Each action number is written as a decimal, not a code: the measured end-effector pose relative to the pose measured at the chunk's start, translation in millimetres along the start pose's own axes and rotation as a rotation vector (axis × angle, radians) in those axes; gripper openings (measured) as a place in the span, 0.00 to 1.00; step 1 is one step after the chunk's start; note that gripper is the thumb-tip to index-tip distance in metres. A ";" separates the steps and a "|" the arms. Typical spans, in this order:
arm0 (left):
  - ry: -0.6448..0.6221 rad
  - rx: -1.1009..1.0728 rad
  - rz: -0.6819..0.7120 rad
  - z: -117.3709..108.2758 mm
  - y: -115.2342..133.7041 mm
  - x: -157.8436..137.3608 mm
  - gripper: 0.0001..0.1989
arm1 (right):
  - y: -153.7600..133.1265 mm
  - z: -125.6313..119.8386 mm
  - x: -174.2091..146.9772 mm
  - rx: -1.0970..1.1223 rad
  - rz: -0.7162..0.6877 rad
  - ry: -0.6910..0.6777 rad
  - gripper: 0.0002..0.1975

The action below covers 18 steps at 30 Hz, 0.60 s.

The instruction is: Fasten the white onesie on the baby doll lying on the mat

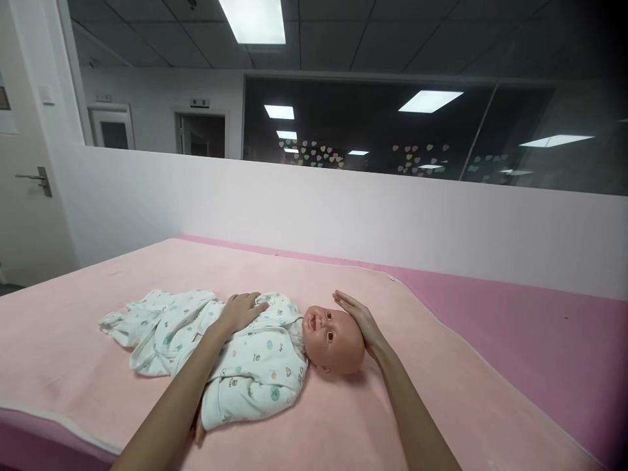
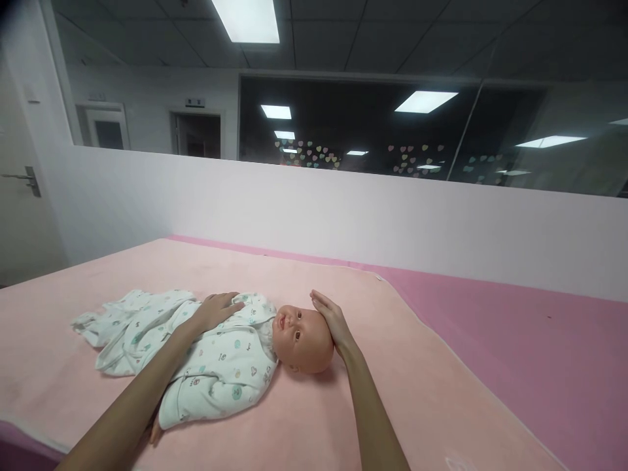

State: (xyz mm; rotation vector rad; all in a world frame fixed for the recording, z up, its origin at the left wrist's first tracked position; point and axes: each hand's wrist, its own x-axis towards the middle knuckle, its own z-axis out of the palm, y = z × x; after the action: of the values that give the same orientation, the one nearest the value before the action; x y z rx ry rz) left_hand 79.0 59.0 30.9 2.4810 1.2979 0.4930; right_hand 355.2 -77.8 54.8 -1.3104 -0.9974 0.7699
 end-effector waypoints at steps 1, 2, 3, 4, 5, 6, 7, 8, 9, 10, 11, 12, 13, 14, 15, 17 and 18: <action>0.000 0.000 -0.001 -0.4 0.6 -0.4 0.35 | -0.7 -0.2 -0.8 0.003 0.009 -0.016 0.26; 0.001 0.001 -0.002 -0.8 1.3 -0.8 0.35 | -1.9 -0.2 -2.4 0.001 0.021 -0.043 0.25; 0.000 0.000 -0.003 -1.1 1.9 -1.1 0.34 | -3.5 -0.1 -4.4 -0.008 0.035 -0.087 0.24; -0.001 -0.001 -0.003 -1.3 2.4 -1.3 0.34 | -5.4 0.1 -6.8 -0.022 0.051 -0.138 0.23; -0.002 -0.003 -0.003 -1.4 2.6 -1.4 0.34 | -7.4 0.4 -9.2 -0.036 0.067 -0.185 0.23; -0.002 -0.004 -0.003 -1.3 2.5 -1.2 0.34 | -9.2 0.7 -11.4 -0.047 0.081 -0.220 0.24; -0.001 -0.006 -0.001 -1.1 2.2 -1.0 0.34 | -10.7 0.9 -13.2 -0.055 0.090 -0.238 0.24; 0.000 -0.007 0.001 -0.9 1.7 -0.6 0.34 | -11.7 1.1 -14.4 -0.056 0.094 -0.245 0.24; 0.002 -0.006 0.005 -0.7 1.3 -0.3 0.34 | -12.1 1.3 -14.9 -0.053 0.095 -0.246 0.24; 0.004 -0.004 0.007 -0.5 0.8 0.0 0.34 | -11.8 1.3 -14.7 -0.052 0.092 -0.246 0.24; 0.004 -0.004 0.008 -0.4 0.5 0.2 0.34 | -10.9 1.2 -13.8 -0.056 0.089 -0.245 0.24; 0.003 -0.004 0.007 -0.5 0.3 0.2 0.34 | -9.4 1.0 -12.4 -0.064 0.083 -0.236 0.23; 0.001 -0.006 0.008 -0.6 0.2 0.2 0.34 | -7.4 0.7 -10.4 -0.063 0.074 -0.211 0.23; 0.000 -0.008 0.008 -0.8 0.3 0.0 0.34 | -4.9 0.3 -7.9 -0.057 0.060 -0.173 0.23; 0.000 -0.009 0.007 -1.0 0.5 -0.3 0.34 | -2.3 -0.1 -5.3 -0.048 0.039 -0.125 0.25; -0.004 -0.012 0.002 -1.5 1.2 -1.0 0.34 | 2.7 -1.0 0.0 -0.032 -0.001 -0.031 0.31; -0.005 -0.012 -0.001 -1.7 1.6 -1.3 0.34 | 4.5 -1.3 2.0 -0.030 -0.013 -0.002 0.35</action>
State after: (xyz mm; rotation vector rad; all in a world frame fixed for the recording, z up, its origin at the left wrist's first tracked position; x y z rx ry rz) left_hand 78.7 57.2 32.9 2.4704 1.2897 0.4923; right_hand 357.5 -76.0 50.7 -1.3279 -1.0213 0.7488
